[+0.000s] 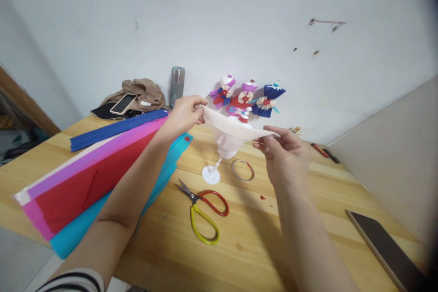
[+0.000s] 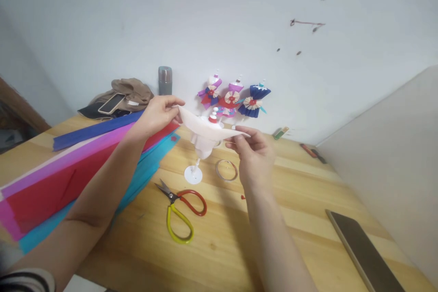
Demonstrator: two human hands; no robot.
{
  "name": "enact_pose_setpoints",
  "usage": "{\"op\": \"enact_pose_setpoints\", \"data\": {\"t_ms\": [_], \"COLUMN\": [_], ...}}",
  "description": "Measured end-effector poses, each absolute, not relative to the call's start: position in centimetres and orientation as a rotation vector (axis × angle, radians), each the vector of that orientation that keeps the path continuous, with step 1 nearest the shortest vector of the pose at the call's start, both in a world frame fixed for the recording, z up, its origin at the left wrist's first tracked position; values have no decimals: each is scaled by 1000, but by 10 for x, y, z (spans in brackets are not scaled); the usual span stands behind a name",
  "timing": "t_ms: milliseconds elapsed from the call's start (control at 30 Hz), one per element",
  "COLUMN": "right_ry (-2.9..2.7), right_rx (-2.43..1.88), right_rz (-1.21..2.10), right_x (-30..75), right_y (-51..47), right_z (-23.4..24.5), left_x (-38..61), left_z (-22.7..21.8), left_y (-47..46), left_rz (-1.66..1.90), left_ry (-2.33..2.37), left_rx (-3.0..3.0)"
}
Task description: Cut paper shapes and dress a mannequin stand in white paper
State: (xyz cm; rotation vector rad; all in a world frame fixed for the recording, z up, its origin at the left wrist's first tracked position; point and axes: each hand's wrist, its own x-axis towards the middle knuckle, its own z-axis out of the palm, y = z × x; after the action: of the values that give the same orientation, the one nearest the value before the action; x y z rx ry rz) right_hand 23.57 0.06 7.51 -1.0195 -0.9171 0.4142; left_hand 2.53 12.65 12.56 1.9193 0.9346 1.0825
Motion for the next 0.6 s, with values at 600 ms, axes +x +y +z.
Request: {"op": "enact_pose_setpoints", "data": {"t_ms": [600], "right_ry": [-1042], "right_rx": [-998], "right_rz": [473], "right_x": [223], "right_y": [6], "right_z": [61], "left_x": [49], "left_z": [102], "left_y": [132], "left_rz": [1095], "left_ry": [609], "left_rx": [1941]}}
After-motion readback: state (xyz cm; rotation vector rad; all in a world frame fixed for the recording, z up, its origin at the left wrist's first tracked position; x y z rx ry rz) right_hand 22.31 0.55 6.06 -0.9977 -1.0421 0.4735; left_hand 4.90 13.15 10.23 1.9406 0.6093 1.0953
